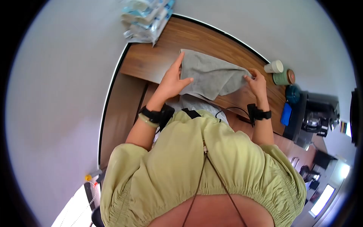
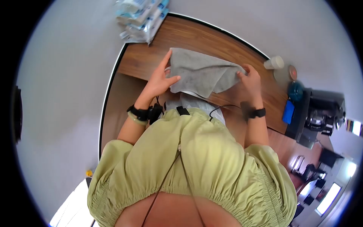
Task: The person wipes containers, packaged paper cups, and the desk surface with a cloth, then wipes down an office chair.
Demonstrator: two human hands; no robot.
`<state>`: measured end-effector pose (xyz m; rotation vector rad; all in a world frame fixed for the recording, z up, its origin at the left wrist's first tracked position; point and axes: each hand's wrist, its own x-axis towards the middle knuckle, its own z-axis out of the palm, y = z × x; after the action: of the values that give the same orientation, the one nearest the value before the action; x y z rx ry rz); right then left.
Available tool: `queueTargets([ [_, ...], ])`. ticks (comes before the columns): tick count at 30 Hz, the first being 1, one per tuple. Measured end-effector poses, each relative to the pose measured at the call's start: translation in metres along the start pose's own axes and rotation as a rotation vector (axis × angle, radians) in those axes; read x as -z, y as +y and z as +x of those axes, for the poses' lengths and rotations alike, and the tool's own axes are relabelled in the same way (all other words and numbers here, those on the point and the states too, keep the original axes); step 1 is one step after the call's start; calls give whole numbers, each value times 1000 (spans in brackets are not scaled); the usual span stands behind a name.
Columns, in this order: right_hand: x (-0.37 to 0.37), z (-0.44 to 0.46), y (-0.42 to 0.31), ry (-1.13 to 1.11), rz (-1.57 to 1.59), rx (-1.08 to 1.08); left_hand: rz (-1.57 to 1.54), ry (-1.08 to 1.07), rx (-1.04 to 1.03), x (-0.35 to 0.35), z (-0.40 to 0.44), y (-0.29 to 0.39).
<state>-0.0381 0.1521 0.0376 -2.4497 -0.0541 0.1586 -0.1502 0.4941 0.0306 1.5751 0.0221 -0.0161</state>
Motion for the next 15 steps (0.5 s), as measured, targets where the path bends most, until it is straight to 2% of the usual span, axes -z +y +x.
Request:
queueTargets([
  [1,-3,3,20,148,-108,42,253,14,29,-8,10,-6],
  [3,-10,7,50,43,-150,93,760,51,67,-29,29,-27],
  [6,-49,8,79,-80,-290,254,827,-105,48,-64,57,-69],
  [8,-69,10,77,-266,-291,350,967,-86,178,-83,75,-97],
  [10,-74,9,68,-425,-422,365,1099,-70,301,-107,89,-119],
  [12,-67,14,87,-500,-413,319,1228,-58,421,-135,92,-129],
  [15,-49,25,128,-528,-379,257,1284,-89,431,-182,101,-133],
])
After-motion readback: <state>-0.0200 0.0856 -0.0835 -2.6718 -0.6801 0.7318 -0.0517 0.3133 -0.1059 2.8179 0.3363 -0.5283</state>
